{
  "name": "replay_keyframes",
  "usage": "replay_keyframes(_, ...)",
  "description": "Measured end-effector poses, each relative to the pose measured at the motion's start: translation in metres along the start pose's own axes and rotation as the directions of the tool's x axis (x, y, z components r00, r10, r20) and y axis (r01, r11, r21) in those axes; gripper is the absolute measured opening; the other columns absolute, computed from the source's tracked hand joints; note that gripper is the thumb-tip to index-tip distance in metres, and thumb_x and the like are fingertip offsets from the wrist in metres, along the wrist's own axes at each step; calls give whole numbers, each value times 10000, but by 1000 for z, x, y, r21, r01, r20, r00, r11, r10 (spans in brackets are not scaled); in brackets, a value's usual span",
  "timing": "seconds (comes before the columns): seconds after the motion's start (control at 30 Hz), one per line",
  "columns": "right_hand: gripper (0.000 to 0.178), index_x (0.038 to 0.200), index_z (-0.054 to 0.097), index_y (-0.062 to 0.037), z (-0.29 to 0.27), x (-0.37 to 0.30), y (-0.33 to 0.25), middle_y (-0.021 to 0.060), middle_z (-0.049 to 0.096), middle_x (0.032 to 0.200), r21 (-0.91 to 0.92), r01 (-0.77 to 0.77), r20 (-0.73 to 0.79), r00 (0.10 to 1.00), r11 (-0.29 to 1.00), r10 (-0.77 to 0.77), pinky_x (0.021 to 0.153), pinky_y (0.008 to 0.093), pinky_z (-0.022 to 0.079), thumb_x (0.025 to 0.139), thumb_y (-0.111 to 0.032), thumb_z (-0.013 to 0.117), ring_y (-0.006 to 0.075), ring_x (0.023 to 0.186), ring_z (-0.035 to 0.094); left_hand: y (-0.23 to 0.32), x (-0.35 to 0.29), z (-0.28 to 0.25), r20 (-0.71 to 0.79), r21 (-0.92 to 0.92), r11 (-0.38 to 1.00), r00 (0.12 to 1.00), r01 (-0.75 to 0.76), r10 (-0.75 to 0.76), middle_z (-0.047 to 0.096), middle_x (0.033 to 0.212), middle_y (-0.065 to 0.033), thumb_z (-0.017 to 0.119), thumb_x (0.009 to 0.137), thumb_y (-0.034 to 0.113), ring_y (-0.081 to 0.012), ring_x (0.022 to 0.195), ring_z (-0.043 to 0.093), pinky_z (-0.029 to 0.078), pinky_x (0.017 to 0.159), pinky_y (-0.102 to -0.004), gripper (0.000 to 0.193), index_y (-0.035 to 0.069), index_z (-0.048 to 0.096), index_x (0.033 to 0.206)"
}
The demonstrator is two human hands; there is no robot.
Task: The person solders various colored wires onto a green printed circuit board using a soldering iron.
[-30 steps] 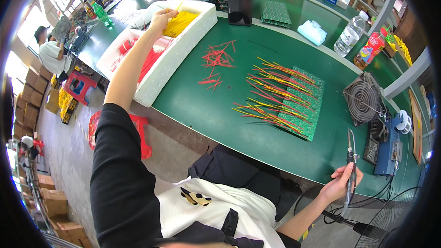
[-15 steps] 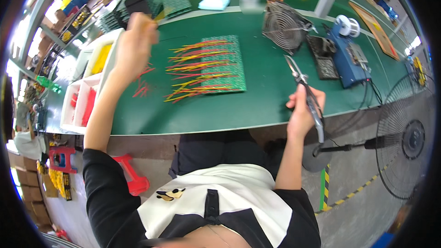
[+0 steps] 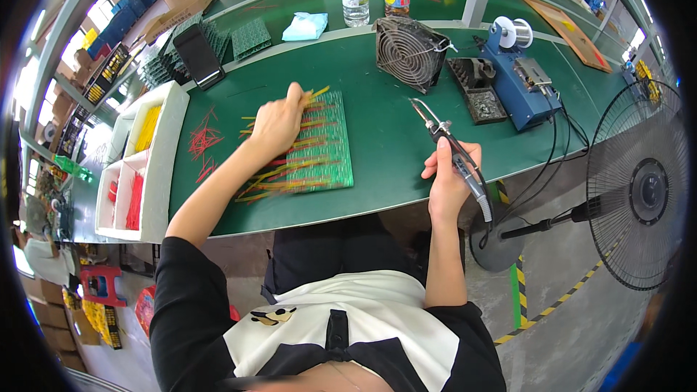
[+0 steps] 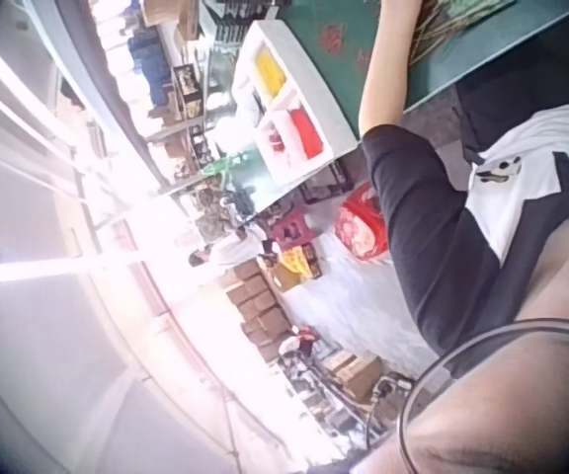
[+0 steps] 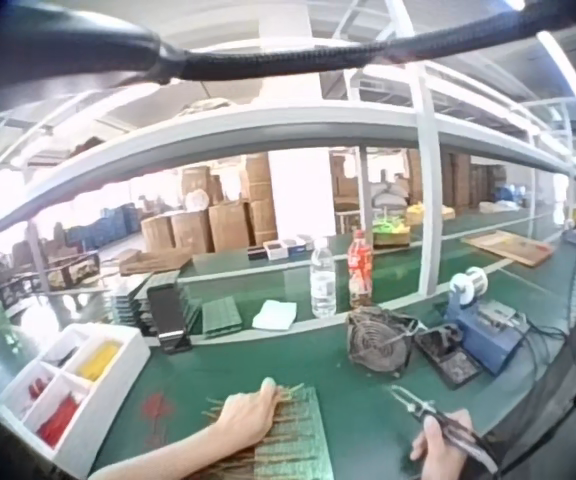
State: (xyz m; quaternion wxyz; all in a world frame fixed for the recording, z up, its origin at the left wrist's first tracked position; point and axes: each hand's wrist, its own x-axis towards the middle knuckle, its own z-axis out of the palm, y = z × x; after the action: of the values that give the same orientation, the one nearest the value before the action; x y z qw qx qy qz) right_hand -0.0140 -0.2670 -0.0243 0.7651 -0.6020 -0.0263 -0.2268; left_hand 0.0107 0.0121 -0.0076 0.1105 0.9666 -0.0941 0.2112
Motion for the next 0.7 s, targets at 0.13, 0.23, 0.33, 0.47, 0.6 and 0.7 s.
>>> replay_keyframes(0.13, 181, 880, 459, -9, 0, 3, -1, 75, 553, 626, 15, -10, -18, 1000, 1000, 11, 466, 201, 416, 858, -106, 611, 98, 466, 505, 17, -24, -8, -15, -18, 997, 997, -75, 74, 590, 640, -163, 483, 895, 142, -368, 548, 571, 445, 469, -453, 141, 37, 392, 913)
replay_keyframes(0.23, 179, 903, 475, 0, 2, 5, 2, 82, 562, 646, -6, -24, 4, 1000, 1000, 24, 476, 204, 423, 855, -102, 615, 104, 487, 515, 22, -25, -29, -60, -41, 998, 997, -44, 42, 584, 637, -141, 507, 870, 104, -342, 558, 580, 446, 488, -446, 94, 50, 431, 884)
replay_keyframes(0.33, 177, 897, 470, -1, 3, 7, 3, 79, 562, 636, 3, 5, 1, 1000, 1000, -5, 474, 202, 422, 857, -102, 609, 101, 477, 511, 23, -18, -39, -6, -82, 996, 999, -32, 32, 575, 626, -147, 514, 867, 95, -345, 546, 564, 422, 477, -420, 96, 45, 439, 897)
replay_keyframes(0.47, 199, 891, 463, -4, 5, 7, 3, 74, 560, 616, -7, -23, 4, 1000, 1000, 23, 464, 206, 422, 858, -128, 615, 101, 459, 509, 22, -20, -39, 47, -481, 875, 998, 53, -35, 478, 523, -82, 545, 858, 96, -188, 441, 456, 332, 438, -309, 102, 19, 479, 865)
replay_keyframes(0.6, 201, 895, 465, -3, 7, 7, 2, 77, 561, 617, -28, -36, 10, 999, 999, 36, 465, 210, 428, 856, -128, 618, 104, 459, 511, 17, -23, -32, 179, -652, 715, 968, 251, -177, 381, 488, -9, 593, 834, 108, -35, 467, 309, 257, 435, -240, 153, -7, 506, 785)
replay_keyframes(0.7, 196, 902, 467, -1, 8, 7, 1, 81, 563, 621, -13, -23, -14, 1000, 1000, 23, 468, 213, 434, 856, -119, 617, 107, 465, 516, 17, -24, -35, 237, -585, 754, 952, 299, -194, 375, 475, -18, 619, 807, 93, -52, 432, 297, 249, 425, -244, 133, -7, 543, 761)
